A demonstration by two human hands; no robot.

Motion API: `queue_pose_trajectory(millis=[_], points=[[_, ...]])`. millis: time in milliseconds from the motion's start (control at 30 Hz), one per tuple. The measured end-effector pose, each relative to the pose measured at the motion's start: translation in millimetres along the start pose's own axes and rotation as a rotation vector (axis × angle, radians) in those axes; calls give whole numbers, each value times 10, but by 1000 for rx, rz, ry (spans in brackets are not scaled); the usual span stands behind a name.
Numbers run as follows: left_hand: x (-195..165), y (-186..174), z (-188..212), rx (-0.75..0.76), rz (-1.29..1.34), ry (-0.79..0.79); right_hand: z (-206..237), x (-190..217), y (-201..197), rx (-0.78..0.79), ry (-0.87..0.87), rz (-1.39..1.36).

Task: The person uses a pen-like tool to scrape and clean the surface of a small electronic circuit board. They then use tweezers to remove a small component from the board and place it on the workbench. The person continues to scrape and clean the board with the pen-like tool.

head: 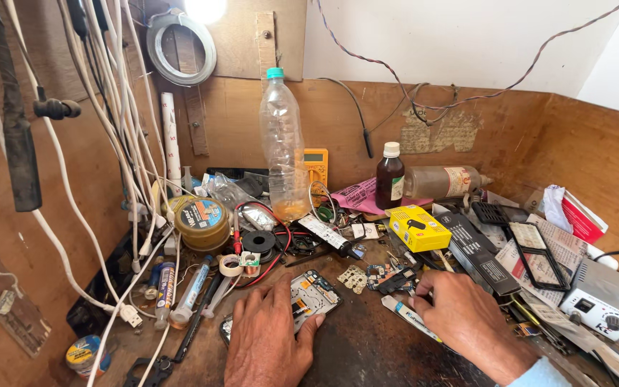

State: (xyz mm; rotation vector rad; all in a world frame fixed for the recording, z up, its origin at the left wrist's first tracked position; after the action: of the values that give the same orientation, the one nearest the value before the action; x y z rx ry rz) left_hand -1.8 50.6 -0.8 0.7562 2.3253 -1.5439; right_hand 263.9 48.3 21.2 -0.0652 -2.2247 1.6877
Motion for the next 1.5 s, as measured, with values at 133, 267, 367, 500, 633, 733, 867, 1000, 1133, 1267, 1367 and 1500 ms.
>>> queue_pose_trajectory(millis=[133, 267, 367, 500, 633, 733, 867, 1000, 1133, 1267, 1367, 1500], points=[[-7, -3, -17, 20, 3, -2, -66, 27, 37, 29, 47, -15], [7, 10, -16, 85, 0, -40, -132, 25, 83, 49, 57, -20], [-8, -4, -17, 54, 4, -16, -153, 36, 118, 53, 20, 19], [-15, -8, -17, 61, 17, -17, -179, 60, 132, 34, -31, 51], [-32, -25, -9, 59, 8, -26, -192, 83, 71, -9, -75, 64], [-48, -39, -1, 63, -2, -35, -182, 103, 2, -11, -108, 100], [-55, -42, -7, 91, -15, -44, -196, 129, -78, -19, -139, 148], [-49, -36, -1, 85, -8, -51, -251, 91, -109, 17, -132, 24], [-51, -27, -2, 89, -12, -26, -311, 40, -213, -55, -133, -136], [-50, -12, -20, 163, -35, -57, -342, -4, -424, -170, -79, -90], [-59, -35, -12, 169, -28, -73, -327, -60, -569, -252, -3, -104], [-77, -62, 2, 159, -20, -65, -322, -264, -629, -398, 126, -700]])
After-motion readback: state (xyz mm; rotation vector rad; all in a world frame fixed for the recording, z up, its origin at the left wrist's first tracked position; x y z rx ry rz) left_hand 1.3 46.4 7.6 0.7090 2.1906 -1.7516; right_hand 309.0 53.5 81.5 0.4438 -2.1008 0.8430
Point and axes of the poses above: each hand's wrist, its own z-axis away from the middle knuckle, its own y-axis out of the palm, x = y × z, the point moved 4 cm from there along -z, towards the middle knuckle, and after that the axes turned 11 degrees about -x, right-handed, at the moved point
